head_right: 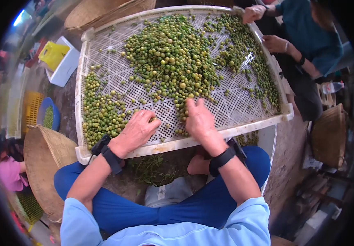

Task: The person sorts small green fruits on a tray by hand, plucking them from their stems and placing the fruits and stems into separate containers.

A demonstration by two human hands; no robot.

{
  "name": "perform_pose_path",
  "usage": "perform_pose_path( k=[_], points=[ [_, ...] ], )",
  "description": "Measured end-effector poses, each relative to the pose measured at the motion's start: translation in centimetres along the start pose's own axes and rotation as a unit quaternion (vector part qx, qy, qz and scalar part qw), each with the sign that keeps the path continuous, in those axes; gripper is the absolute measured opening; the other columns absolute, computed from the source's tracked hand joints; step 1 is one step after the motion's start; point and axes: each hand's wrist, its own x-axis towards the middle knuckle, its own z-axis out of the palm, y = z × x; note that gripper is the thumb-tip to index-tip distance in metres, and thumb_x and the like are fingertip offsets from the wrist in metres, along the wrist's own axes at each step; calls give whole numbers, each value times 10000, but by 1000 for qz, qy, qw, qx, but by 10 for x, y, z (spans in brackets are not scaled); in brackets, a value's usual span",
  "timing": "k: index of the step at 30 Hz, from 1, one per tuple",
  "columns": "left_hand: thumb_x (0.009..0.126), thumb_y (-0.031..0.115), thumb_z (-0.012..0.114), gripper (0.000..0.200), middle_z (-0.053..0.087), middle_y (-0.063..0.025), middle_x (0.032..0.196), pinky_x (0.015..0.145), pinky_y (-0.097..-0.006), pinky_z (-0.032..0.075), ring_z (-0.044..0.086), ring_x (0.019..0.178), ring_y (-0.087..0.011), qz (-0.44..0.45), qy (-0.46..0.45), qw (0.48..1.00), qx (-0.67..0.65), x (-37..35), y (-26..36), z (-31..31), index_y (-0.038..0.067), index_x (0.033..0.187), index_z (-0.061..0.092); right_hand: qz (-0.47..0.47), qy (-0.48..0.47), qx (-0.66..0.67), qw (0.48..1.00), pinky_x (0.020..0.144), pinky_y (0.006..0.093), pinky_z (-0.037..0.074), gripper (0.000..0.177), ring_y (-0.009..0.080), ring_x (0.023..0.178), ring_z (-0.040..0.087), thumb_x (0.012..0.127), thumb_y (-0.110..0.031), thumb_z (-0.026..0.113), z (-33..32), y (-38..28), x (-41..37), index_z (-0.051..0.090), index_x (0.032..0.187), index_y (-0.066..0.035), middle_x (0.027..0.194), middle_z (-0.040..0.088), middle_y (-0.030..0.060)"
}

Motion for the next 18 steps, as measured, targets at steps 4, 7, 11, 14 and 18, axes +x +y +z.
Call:
perform_pose_path(
  k=[4, 7, 11, 14, 18],
  points=[
    [708, 76, 575, 227, 509, -122, 965, 838, -398, 406, 503, 960, -304, -27, -102, 989, 104, -44, -18, -35, 74, 932, 541, -165, -71, 127, 975, 743, 439, 486, 523, 391, 888, 544, 687, 50, 550, 32, -52, -7, 443, 1181, -87, 994, 462, 207],
    [666, 84, 646, 312, 504, -155, 1063, 882, -417, 402, 491, 1030, -328, -60, -137, 984, 101, -76, -34, -63, 67, 962, 549, -270, -85, 217, 934, 826, 408, 471, 553, 385, 941, 534, 691, 60, 525, 25, -77, -12, 456, 1225, -64, 1075, 475, 221],
    [668, 97, 695, 343, 496, -172, 1114, 868, -404, 429, 505, 1026, -342, -119, -71, 986, 89, -100, -35, -97, 39, 975, 554, -138, 20, 48, 989, 718, 428, 471, 257, 344, 845, 563, 734, -34, 533, 3, -39, 6, 537, 990, -59, 941, 553, 161],
    [699, 82, 660, 289, 529, -151, 1054, 832, -373, 449, 535, 970, -315, -124, -54, 988, 70, -101, -38, -92, 34, 966, 560, -83, -72, -17, 994, 696, 433, 473, 238, 347, 790, 588, 720, -90, 574, -2, -19, -1, 517, 949, -57, 844, 576, 160],
    [750, 66, 577, 192, 565, -107, 939, 781, -338, 466, 562, 886, -266, -21, -36, 999, 30, -84, -17, -67, 46, 941, 576, -188, -85, 115, 972, 691, 387, 482, 316, 296, 786, 600, 739, -42, 573, 32, -43, -17, 540, 1053, -37, 879, 596, 152]
  ],
)
